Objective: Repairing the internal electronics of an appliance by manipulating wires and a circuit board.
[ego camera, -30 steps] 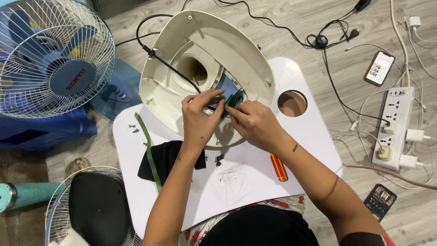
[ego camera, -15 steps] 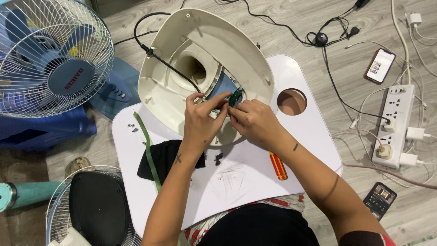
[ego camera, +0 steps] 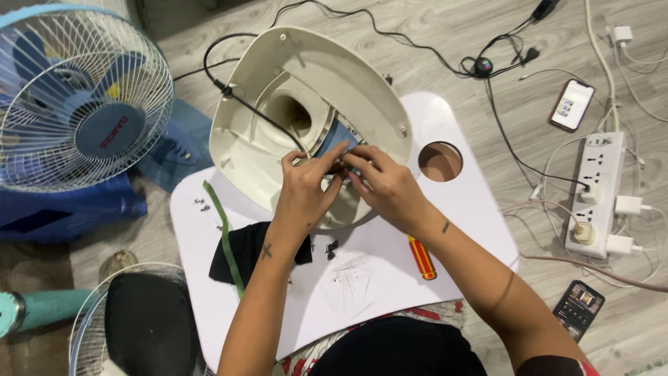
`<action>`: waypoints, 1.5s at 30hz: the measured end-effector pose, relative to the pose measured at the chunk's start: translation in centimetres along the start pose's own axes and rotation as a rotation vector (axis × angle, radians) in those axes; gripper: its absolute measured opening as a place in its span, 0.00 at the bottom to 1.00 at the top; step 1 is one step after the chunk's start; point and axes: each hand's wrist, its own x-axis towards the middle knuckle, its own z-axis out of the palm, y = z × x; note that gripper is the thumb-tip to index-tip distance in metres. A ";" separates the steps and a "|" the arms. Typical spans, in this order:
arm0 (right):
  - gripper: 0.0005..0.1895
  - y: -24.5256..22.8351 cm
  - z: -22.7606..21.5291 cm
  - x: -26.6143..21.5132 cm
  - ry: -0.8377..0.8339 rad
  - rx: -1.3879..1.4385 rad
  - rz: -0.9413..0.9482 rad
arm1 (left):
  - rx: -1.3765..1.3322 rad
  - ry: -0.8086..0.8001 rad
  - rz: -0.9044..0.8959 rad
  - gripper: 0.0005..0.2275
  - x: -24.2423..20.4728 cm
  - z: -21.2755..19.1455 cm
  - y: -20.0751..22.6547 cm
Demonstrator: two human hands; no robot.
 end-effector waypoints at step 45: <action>0.04 0.4 -0.8 0.1 -0.227 0.023 -0.100 | 0.368 -0.282 0.058 0.04 -0.5 -0.2 -1.8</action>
